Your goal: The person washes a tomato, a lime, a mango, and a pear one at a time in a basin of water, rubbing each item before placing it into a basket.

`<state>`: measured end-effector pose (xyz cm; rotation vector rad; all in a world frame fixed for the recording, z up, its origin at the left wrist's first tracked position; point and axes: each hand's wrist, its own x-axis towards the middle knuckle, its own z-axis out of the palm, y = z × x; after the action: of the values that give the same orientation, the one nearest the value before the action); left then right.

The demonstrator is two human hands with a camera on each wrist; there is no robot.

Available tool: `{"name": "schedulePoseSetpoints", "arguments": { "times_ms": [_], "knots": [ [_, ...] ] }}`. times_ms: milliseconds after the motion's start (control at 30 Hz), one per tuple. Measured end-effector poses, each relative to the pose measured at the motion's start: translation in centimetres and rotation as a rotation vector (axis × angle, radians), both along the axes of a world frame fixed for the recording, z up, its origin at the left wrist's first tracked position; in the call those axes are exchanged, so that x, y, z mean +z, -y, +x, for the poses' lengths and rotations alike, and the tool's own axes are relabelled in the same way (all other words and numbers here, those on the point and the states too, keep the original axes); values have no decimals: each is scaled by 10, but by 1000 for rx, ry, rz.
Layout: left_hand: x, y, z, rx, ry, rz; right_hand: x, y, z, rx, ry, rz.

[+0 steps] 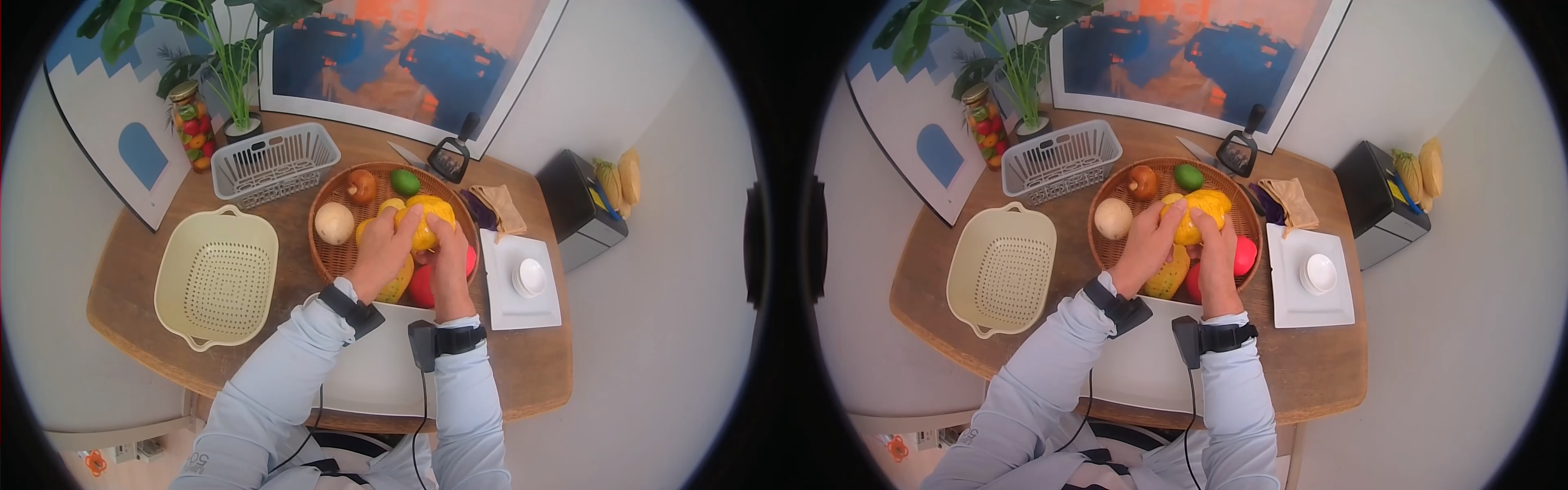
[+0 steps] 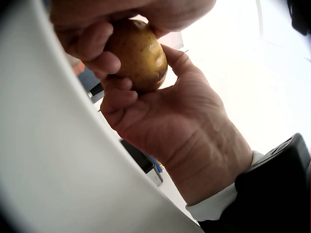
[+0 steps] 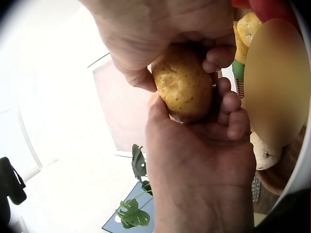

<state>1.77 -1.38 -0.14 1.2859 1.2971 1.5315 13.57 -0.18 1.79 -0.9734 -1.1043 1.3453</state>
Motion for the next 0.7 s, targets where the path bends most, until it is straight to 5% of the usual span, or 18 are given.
{"name": "schedulePoseSetpoints", "arguments": {
  "times_ms": [200,433,700],
  "knots": [
    [7,5,2,84,-5,-21,-10,-7,1,-14,-13,-19],
    [24,15,-3,-121,99,-145,7,4,0,-142,-57,-58],
    [13,6,-9,-285,618,-206,1,13,-11,-130,262,433]
  ]
}}
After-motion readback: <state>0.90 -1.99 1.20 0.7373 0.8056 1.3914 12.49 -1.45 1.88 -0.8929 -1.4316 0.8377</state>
